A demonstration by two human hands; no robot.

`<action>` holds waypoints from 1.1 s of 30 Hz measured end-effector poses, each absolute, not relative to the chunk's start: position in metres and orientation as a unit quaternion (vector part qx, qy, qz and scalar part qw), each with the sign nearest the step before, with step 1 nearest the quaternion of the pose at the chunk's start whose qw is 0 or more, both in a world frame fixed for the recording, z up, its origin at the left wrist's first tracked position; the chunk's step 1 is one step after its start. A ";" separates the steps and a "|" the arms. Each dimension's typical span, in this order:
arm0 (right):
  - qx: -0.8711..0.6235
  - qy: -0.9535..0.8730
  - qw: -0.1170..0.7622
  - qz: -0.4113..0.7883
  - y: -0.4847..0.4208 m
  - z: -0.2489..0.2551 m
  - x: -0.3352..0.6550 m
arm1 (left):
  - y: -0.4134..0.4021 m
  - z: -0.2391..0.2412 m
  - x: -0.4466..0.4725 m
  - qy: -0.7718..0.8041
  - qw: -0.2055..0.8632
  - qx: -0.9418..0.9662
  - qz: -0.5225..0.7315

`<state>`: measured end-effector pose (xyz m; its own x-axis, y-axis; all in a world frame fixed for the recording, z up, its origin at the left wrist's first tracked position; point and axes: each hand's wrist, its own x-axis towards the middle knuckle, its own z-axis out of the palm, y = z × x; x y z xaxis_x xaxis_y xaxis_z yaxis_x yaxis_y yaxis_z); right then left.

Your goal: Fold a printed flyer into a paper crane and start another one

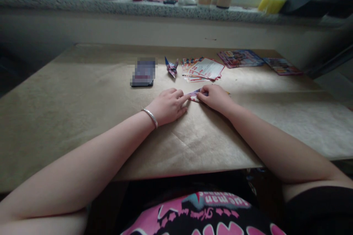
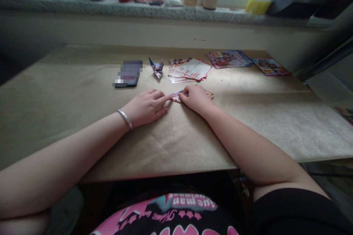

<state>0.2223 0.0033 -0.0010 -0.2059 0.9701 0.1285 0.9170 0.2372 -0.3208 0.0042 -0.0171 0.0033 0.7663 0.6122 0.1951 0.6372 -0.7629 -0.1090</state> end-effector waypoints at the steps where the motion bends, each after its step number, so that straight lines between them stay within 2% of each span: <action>1: -0.615 -0.770 0.148 0.085 0.004 -0.001 0.222 | -0.017 0.003 0.004 -0.337 0.085 -0.935 -0.075; 14: -0.659 -0.743 0.098 0.066 0.007 0.000 0.254 | -0.018 0.001 0.012 -0.326 0.073 -0.937 -0.099; 33: -0.671 -0.734 0.077 0.066 0.009 0.002 0.257 | -0.017 0.002 0.014 -0.306 0.086 -0.946 -0.068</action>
